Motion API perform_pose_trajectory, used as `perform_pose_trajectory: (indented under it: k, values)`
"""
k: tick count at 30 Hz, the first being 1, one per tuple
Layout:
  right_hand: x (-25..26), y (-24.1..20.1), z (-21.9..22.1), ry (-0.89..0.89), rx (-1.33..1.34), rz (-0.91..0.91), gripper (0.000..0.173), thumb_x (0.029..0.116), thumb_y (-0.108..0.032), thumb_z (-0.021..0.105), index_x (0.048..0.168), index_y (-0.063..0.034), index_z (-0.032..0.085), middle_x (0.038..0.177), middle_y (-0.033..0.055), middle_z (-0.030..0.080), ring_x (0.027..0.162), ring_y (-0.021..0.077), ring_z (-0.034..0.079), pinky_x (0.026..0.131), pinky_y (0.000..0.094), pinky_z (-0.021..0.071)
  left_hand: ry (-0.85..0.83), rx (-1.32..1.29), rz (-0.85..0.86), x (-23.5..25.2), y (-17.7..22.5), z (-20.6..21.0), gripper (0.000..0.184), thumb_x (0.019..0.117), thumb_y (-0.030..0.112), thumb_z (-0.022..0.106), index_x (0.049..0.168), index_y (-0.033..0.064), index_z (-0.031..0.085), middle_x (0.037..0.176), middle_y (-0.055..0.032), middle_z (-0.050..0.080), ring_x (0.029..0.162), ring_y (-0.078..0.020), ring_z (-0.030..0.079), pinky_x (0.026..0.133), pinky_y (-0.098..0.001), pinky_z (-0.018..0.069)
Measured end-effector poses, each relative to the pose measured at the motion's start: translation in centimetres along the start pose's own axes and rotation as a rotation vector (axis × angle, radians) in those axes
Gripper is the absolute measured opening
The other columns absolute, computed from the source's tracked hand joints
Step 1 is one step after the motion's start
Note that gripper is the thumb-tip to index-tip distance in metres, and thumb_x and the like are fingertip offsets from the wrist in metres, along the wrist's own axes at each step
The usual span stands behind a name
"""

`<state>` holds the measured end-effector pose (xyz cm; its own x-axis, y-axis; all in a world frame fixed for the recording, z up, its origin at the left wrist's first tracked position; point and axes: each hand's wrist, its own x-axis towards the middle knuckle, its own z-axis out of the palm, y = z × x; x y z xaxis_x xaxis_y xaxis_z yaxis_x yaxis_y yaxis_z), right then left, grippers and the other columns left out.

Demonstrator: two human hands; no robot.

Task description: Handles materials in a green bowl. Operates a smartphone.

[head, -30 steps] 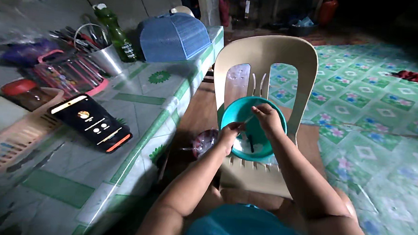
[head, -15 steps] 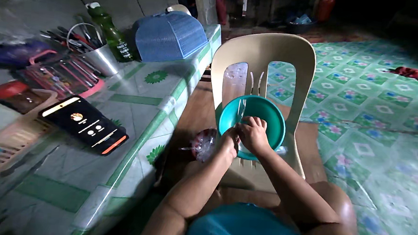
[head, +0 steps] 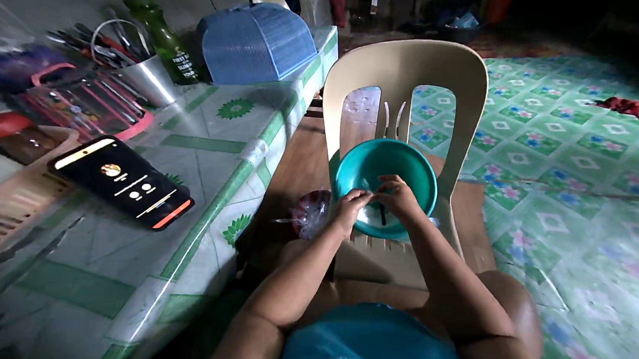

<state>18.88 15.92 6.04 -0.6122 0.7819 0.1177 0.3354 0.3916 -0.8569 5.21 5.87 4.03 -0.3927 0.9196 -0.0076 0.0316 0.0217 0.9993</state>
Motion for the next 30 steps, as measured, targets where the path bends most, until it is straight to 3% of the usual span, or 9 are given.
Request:
perform_pose_trajectory:
  k: [7,11,15,19,21,24,26,28,30]
  values:
    - [-0.1,0.6,-0.2,-0.097,0.02,-0.022,0.025,0.0937,-0.017,0.072,0.111,0.0009,0.071,0.138,0.0189,0.059,0.13,0.0296,0.055,0.11,0.0466,0.0465,0.023,-0.048,-0.093,-0.2,-0.4,0.9,0.037,0.1071,0.028,0.054,0.129,0.0,0.064,0.13,-0.0141,0.064,0.121,-0.0192,0.059,0.106,-0.0398,0.0471]
    - [-0.6,1.6,0.1,-0.054,0.049,-0.003,0.031,0.0968,-0.024,0.07,0.115,0.0017,0.071,0.133,0.019,0.062,0.124,0.0299,0.06,0.106,0.049,0.0493,0.03,0.122,-0.076,-0.1,-0.8,1.0,0.037,0.1082,0.026,0.051,0.13,-0.0012,0.064,0.134,-0.0174,0.063,0.126,-0.0245,0.058,0.11,-0.0454,0.0449]
    - [-1.7,3.1,1.0,0.067,0.003,-0.155,0.019,0.094,-0.01,0.069,0.107,0.0032,0.073,0.126,0.02,0.066,0.123,0.032,0.061,0.107,0.0494,0.0492,0.091,0.107,-0.115,-0.8,-0.5,2.2,0.032,0.1023,0.028,0.063,0.116,-0.0005,0.071,0.116,-0.0151,0.07,0.109,-0.0215,0.065,0.1,-0.043,0.0513]
    - [-3.0,4.3,1.8,0.197,0.213,-0.294,0.015,0.0941,-0.007,0.068,0.102,0.0053,0.073,0.116,0.0209,0.067,0.113,0.0275,0.063,0.101,0.0396,0.0525,0.164,-0.347,-0.301,-1.6,0.5,4.7,0.028,0.1074,0.024,0.053,0.116,0.0011,0.064,0.101,-0.0114,0.068,0.09,-0.0193,0.066,0.082,-0.0371,0.0558]
    - [-3.5,5.0,1.7,0.198,0.287,-0.254,0.019,0.0965,-0.012,0.067,0.103,0.0047,0.073,0.116,0.0194,0.066,0.112,0.0264,0.063,0.1,0.0401,0.0526,0.158,-0.431,-0.346,-1.4,0.5,5.6,0.029,0.108,0.027,0.052,0.117,0.0018,0.063,0.097,-0.0102,0.067,0.083,-0.0189,0.067,0.077,-0.0353,0.0578]
    - [-3.6,5.5,0.9,0.108,0.218,-0.06,0.032,0.0988,-0.031,0.066,0.103,0.0005,0.072,0.109,0.0164,0.067,0.106,0.0291,0.064,0.098,0.0494,0.0517,0.144,-0.302,-0.336,-1.2,0.0,5.8,0.024,0.1067,0.022,0.055,0.116,0.0016,0.064,0.098,-0.0106,0.067,0.085,-0.019,0.066,0.078,-0.0359,0.0576]
    - [-3.5,4.6,0.0,0.014,0.111,0.054,0.034,0.099,-0.032,0.066,0.109,-0.001,0.073,0.116,0.0174,0.069,0.115,0.0329,0.064,0.105,0.0556,0.0478,0.147,-0.235,-0.341,-1.5,-0.2,5.9,0.024,0.1062,0.021,0.056,0.118,0.0018,0.065,0.098,-0.0113,0.068,0.085,-0.02,0.066,0.077,-0.0371,0.0572]
    - [-3.6,4.5,-0.5,0.028,0.15,0.018,0.027,0.0973,-0.024,0.067,0.109,-0.0009,0.074,0.116,0.0166,0.069,0.114,0.0299,0.064,0.104,0.0499,0.0505,0.151,-0.307,-0.347,-1.8,-0.3,6.3,0.023,0.1069,0.022,0.053,0.112,0.0031,0.064,0.09,-0.0095,0.067,0.078,-0.0183,0.065,0.071,-0.0349,0.0573]
    - [-4.3,4.6,-0.4,0.085,0.455,-0.08,0.018,0.0979,-0.013,0.066,0.107,0.0024,0.069,0.109,0.0138,0.067,0.102,0.0203,0.065,0.094,0.0383,0.0556,0.17,-0.427,-0.361,-2.0,-0.1,6.8,0.024,0.1082,0.021,0.047,0.103,0.0048,0.063,0.081,-0.006,0.065,0.069,-0.0153,0.063,0.064,-0.031,0.0567]
